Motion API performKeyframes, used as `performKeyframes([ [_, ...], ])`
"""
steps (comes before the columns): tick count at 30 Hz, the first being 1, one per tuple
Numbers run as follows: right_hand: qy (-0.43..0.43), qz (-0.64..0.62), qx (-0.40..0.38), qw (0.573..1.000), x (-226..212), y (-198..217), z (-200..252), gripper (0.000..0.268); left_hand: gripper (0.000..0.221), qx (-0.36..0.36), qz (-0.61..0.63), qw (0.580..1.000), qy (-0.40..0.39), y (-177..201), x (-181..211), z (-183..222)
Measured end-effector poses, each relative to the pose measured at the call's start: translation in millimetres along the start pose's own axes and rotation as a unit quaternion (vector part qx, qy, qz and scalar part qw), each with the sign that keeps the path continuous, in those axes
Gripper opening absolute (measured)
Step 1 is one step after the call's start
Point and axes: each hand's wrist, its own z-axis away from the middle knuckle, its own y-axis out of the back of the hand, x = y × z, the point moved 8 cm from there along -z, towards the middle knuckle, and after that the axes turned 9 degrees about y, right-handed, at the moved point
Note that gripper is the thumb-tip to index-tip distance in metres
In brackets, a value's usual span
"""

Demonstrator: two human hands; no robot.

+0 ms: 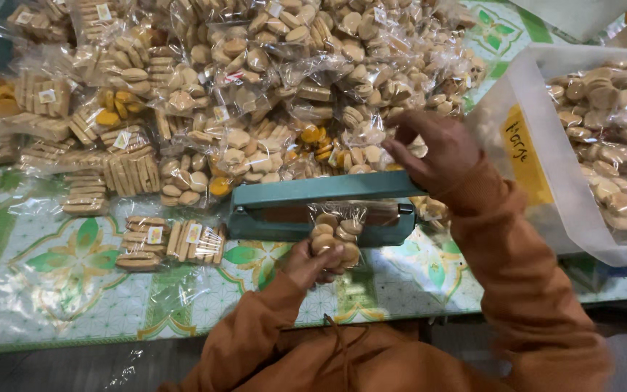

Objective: The person seals plastic bags containing snacks using a manual heat sealer and places them into a plastic bin. The person handles the bags one at a time, pressing the sealer handle to close each bag before moving it aside.

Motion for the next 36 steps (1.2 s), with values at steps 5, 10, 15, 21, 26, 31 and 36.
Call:
performKeyframes([
  [5, 0.161, -0.063, 0.056, 0.983, -84.6, 25.5, 36.8, 0.024, 0.051, -0.038, 0.023, 0.990, -0.136, -9.9, 10.9, 19.0],
  [10, 0.136, -0.040, -0.001, 0.990, -69.0, -46.8, 62.7, 0.013, 0.060, -0.099, 0.001, 0.976, -0.196, -32.8, 39.6, 43.1],
  [15, 0.160, -0.019, 0.037, 0.986, -59.5, -62.4, 89.8, 0.020, 0.062, -0.029, -0.110, 0.949, -0.293, -31.2, 91.4, 69.9],
  [21, 0.153, -0.085, -0.012, 0.984, -58.7, -41.2, 121.8, 0.009, 0.026, -0.132, -0.264, 0.939, -0.179, -45.1, 128.2, 79.5],
  [26, -0.073, -0.057, 0.145, 0.985, 14.9, 44.4, 156.5, 0.008, 0.026, 0.001, 0.068, 0.957, -0.282, 10.9, 222.9, 94.5],
  [31, -0.124, 0.382, 0.168, 0.900, 104.0, 167.2, 158.6, 0.027, 0.056, -0.037, 0.043, 0.967, -0.248, 5.2, 204.4, 105.6],
  [36, -0.187, 0.510, 0.039, 0.839, 236.8, 178.2, 142.2, 0.049, 0.062, -0.015, 0.012, 0.964, -0.267, 13.4, 173.9, 111.3],
])
